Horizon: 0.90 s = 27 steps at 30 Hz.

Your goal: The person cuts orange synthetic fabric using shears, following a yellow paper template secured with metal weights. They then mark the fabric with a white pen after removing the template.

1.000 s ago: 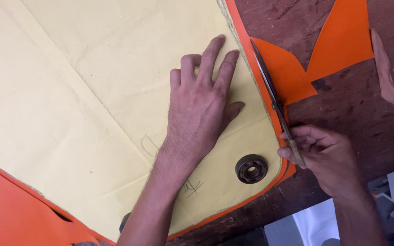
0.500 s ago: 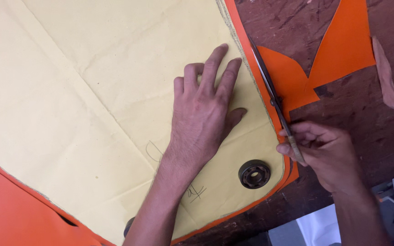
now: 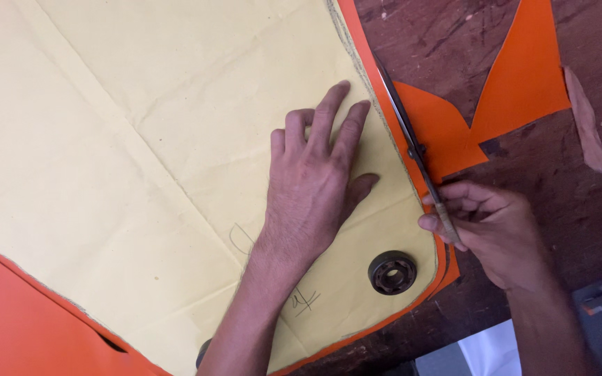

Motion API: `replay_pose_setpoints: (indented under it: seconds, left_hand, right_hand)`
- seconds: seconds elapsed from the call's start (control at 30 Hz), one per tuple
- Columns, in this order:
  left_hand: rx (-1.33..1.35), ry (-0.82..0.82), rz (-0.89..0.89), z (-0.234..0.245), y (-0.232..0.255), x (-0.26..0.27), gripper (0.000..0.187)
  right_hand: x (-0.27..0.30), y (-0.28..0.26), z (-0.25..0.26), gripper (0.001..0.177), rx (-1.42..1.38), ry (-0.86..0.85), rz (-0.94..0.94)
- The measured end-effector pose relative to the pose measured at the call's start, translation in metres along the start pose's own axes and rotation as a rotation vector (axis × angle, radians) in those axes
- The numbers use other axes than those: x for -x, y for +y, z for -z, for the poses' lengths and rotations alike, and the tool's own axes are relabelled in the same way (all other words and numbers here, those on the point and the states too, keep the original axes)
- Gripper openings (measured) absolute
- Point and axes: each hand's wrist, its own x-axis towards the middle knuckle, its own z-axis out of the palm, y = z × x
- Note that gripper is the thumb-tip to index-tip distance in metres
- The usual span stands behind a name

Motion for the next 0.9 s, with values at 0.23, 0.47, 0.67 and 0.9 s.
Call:
replay_pose_setpoints:
  seconds: [0.23, 0.47, 0.67, 0.9]
  left_hand:
    - [0.041, -0.006, 0.005, 0.001, -0.001, 0.0, 0.095]
    - [0.067, 0.003, 0.006, 0.004, -0.003, 0.0, 0.095]
    - [0.112, -0.004, 0.006, 0.01, -0.006, -0.001, 0.093]
    - [0.138, -0.006, 0.004, 0.009, -0.008, 0.0, 0.092]
  right_hand:
    - [-0.008, -0.014, -0.008, 0.034, 0.034, 0.014, 0.013]
    - [-0.012, -0.013, -0.008, 0.032, 0.005, 0.005, 0.035]
    - [-0.001, -0.007, -0.002, 0.034, 0.055, 0.012, 0.011]
    - [-0.001, -0.008, -0.005, 0.034, 0.102, 0.075, -0.029]
